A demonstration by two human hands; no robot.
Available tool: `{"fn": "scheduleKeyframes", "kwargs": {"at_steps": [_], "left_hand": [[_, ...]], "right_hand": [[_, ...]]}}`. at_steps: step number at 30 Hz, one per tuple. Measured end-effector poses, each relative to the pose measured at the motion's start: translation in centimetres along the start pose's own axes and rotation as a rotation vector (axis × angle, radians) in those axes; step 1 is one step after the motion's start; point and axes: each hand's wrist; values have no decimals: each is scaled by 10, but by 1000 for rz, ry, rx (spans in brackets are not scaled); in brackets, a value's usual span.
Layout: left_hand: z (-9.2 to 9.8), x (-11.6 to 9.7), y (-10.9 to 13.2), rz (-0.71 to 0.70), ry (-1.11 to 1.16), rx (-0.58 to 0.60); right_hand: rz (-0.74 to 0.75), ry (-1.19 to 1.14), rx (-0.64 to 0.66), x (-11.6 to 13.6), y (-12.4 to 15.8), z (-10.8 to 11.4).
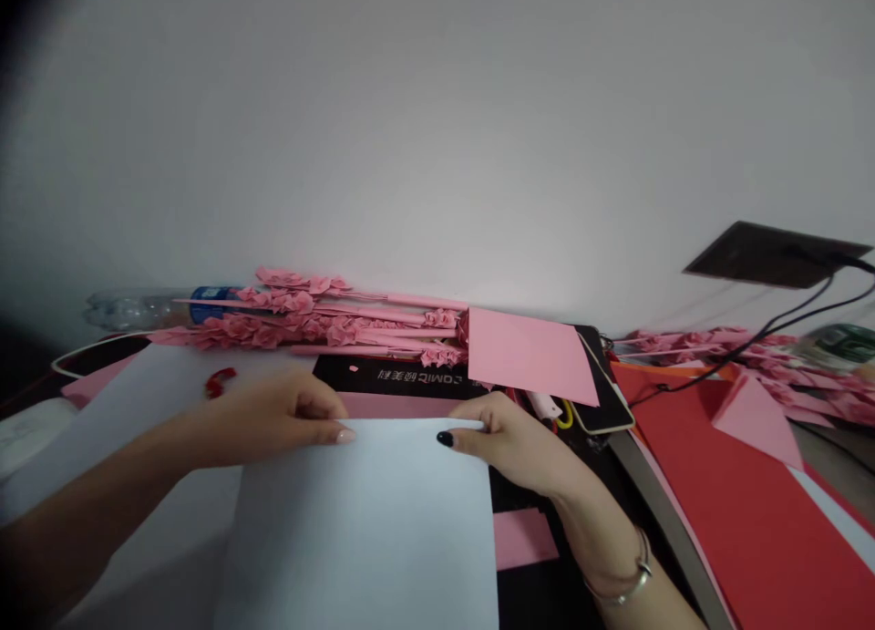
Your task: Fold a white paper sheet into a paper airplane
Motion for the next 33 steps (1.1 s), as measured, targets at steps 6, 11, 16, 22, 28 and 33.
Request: {"fn": "scheduleKeyframes", "kwargs": {"at_steps": [6, 11, 16, 22, 28, 33], "left_hand": [[-9, 0, -6, 4, 14, 67], [-12, 0, -7, -21, -41, 43], [-17, 8, -12, -52, -136, -55], [-24, 17, -21, -159, -213, -158], [-28, 19, -22, -223, -169, -159], [-25, 16, -22, -211, -94, -108]], "right_hand": [[58, 456, 133, 28, -17, -3], [219, 591, 99, 42, -42, -17], [263, 634, 30, 40, -57, -26], [260, 641, -45, 39, -63, -32], [239, 608, -73, 31, -63, -31], [145, 446, -31, 17, -54, -18]]}}
Point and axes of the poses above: each hand's wrist, its own y-axis away from the middle knuckle, its own z-axis out of the back of the hand, x = y × z, and after that the axes turned 11 degrees about y, right-handed
